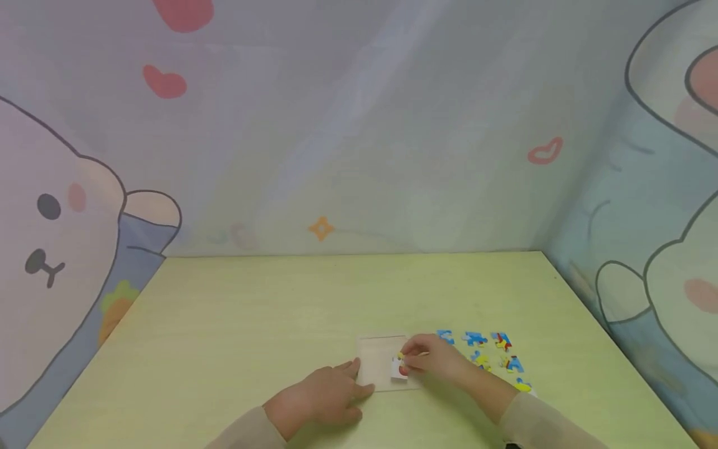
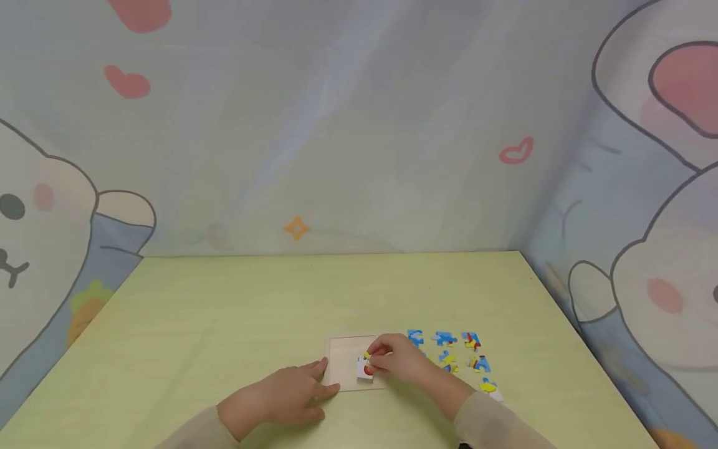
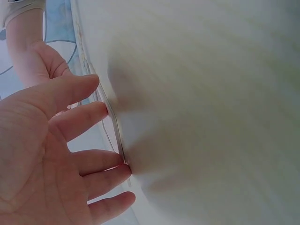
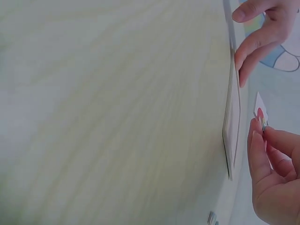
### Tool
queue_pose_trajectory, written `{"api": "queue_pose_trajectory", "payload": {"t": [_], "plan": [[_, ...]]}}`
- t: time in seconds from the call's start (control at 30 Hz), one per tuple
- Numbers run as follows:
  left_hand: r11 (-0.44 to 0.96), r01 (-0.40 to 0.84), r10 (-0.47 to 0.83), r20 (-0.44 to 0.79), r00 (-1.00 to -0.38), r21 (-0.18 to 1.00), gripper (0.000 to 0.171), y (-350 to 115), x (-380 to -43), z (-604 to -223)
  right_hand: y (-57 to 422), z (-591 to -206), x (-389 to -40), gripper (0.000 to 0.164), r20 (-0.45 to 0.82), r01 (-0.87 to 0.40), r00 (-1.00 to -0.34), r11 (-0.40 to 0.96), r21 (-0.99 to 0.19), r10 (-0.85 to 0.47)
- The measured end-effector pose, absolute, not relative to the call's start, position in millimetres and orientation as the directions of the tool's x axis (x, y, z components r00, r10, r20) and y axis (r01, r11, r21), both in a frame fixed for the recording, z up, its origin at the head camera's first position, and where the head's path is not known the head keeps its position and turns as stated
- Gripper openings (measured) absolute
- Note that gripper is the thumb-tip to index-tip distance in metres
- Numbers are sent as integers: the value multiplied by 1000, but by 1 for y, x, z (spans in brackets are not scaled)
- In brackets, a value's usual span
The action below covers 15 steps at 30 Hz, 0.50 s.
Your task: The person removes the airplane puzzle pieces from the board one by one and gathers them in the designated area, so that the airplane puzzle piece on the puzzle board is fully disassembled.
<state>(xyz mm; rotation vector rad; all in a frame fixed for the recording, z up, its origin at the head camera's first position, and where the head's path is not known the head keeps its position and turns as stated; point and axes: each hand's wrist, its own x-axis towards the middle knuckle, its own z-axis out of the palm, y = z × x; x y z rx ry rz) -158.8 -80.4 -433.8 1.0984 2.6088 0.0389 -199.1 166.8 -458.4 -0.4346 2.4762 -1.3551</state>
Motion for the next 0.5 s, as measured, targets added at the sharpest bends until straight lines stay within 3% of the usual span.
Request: {"api": "queue_pose_trajectory", "payload": {"t": [0.23, 0.5], "plan": [[702, 695, 708, -257, -657, 158, 46, -80, -160, -432, 190, -455, -197, 14, -117, -73, -907, 423, -903, -404], [678, 723, 730, -239, -640, 132, 44, -78, -159, -429, 218, -450, -186, 15, -161, -24, -899, 412, -911, -407]]}}
